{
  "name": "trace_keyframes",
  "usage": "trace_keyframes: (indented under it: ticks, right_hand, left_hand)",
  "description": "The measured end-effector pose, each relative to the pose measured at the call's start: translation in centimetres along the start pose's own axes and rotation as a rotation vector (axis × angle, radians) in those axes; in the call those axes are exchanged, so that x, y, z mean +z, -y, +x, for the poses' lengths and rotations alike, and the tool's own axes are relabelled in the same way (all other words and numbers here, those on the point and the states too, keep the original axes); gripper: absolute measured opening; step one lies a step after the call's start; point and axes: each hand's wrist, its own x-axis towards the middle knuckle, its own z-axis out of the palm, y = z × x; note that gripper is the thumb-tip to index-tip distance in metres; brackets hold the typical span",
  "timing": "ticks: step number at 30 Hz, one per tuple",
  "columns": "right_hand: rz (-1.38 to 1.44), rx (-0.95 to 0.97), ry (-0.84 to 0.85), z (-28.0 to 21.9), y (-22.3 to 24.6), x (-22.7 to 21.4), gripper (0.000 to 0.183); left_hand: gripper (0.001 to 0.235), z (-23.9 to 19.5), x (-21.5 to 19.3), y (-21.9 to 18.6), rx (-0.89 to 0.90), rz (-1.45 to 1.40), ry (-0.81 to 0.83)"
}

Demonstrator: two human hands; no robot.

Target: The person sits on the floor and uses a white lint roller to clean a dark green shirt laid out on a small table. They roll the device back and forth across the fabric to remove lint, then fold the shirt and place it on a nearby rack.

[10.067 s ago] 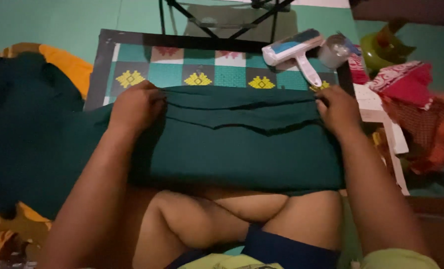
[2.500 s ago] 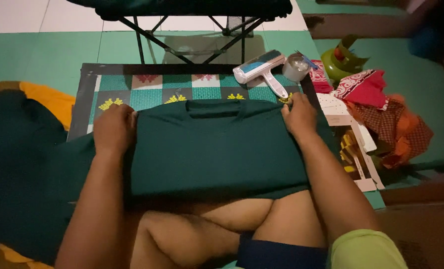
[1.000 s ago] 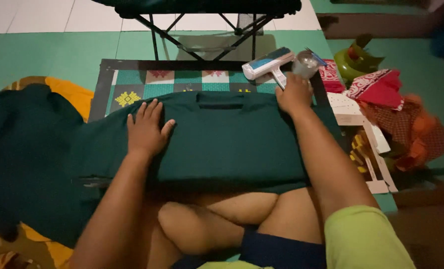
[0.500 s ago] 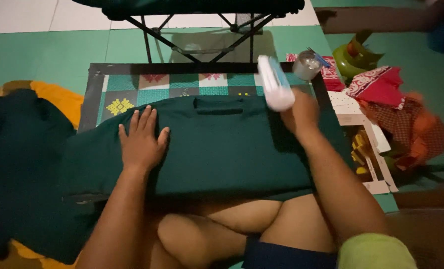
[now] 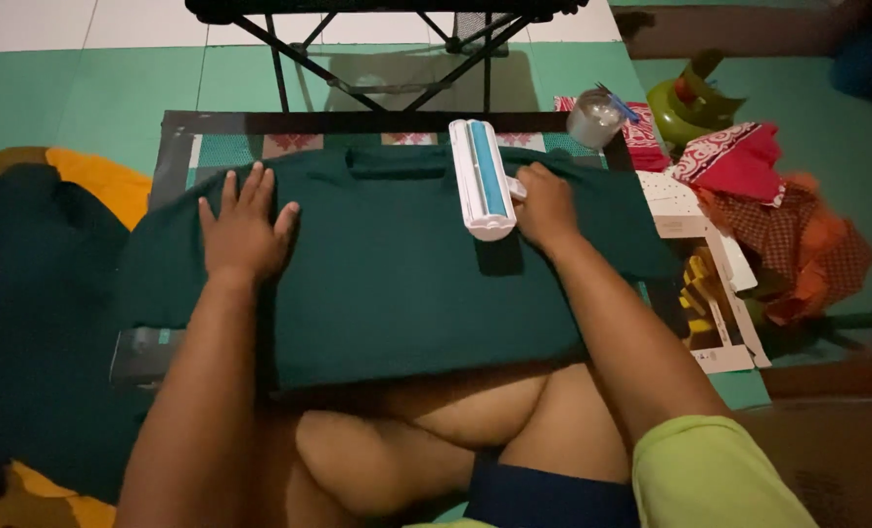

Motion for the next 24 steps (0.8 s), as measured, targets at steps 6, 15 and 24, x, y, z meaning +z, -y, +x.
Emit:
trace_keyframes:
  ticks: [6,15,24]
  right_hand:
    - [0.227,0.112,-0.003,-0.5,1.1,-1.3,0.015]
    - [0.549,-0.051,-0.117,-3.8,3.3,-3.4,0.017]
    - [0.569,-0.024,-0.079,-2.9,6.3,-0.8,0.018]
  left_hand:
    - [0.070,0.4,-0.8,-0.2,-0.013,-0.022,0.014]
    - [0.066,-2.6,-3.1,1.1,0.009,-0.068,-0.012]
    - [0.058,-5.4,-6.2,3.2,-0.166,-0.054,0.100]
